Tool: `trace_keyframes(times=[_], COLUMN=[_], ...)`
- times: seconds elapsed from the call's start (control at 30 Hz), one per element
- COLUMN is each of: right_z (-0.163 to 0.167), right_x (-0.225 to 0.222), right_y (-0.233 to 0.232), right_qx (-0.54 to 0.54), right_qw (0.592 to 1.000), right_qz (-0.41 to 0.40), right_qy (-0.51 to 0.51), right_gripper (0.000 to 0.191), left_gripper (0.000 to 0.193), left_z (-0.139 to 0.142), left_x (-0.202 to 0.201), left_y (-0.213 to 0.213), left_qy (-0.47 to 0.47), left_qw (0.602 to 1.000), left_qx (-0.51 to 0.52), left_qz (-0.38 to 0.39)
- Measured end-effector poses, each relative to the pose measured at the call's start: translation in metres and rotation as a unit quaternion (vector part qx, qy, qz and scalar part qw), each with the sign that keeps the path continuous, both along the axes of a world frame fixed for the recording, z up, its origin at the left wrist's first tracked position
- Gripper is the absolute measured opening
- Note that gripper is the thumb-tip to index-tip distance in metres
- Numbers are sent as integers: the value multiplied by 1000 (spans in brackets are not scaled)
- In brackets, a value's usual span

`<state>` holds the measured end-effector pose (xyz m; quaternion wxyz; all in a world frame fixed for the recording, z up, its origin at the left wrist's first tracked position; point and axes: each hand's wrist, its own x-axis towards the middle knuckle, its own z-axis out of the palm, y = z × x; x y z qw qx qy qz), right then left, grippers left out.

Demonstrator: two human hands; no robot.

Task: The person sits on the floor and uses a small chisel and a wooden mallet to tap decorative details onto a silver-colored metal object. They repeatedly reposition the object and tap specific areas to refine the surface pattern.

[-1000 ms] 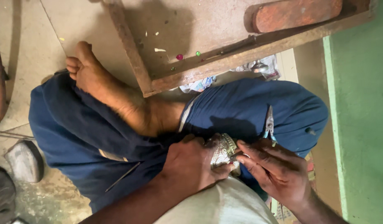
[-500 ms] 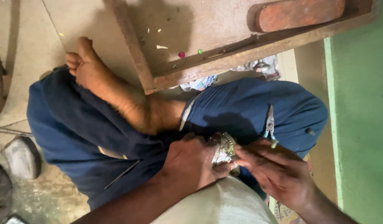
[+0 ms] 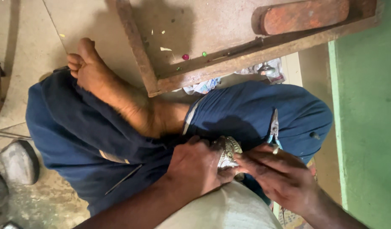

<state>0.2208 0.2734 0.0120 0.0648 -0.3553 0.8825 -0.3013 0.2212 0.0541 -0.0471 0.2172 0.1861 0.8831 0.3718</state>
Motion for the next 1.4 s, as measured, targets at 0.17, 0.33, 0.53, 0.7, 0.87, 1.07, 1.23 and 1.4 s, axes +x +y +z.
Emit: trace_keyframes(times=[0.17, 0.33, 0.53, 0.7, 0.87, 1.07, 1.23, 1.4], right_z=[-1, 0, -11, -27, -45, -54, -54, -54], right_x=[-1, -3, 5, 24, 40, 52, 56, 59], right_y=[-2, 0, 2, 8, 13, 17, 16, 12], right_qx=[20, -28, -65, -113, -203, -203, -242, -249], right_qw=[999, 999, 983, 952, 887, 876, 864, 854], right_qz=[14, -19, -146, -256, -343, -371, -378, -400], right_qy=[30, -27, -93, -124, -233, -231, -228, -220], right_gripper=[48, 47, 37, 33, 34, 34, 33, 33], left_gripper=[55, 55, 56, 73, 76, 75, 73, 73], left_z=[1, 4, 2, 2, 2, -2, -3, -2], left_x=[-1, 0, -1, -3, -4, -1, -1, -3], left_y=[2, 0, -1, 2, 2, 2, 3, 4], left_qy=[-24, -24, -66, -74, -101, -25, -58, -68], left_qw=[1000, 1000, 997, 997, 992, 999, 995, 994], left_qx=[-15, 4, -26, -37, -70, -35, -75, -78], left_qz=[-9, 14, -23, 4, -17, 1, -27, -24])
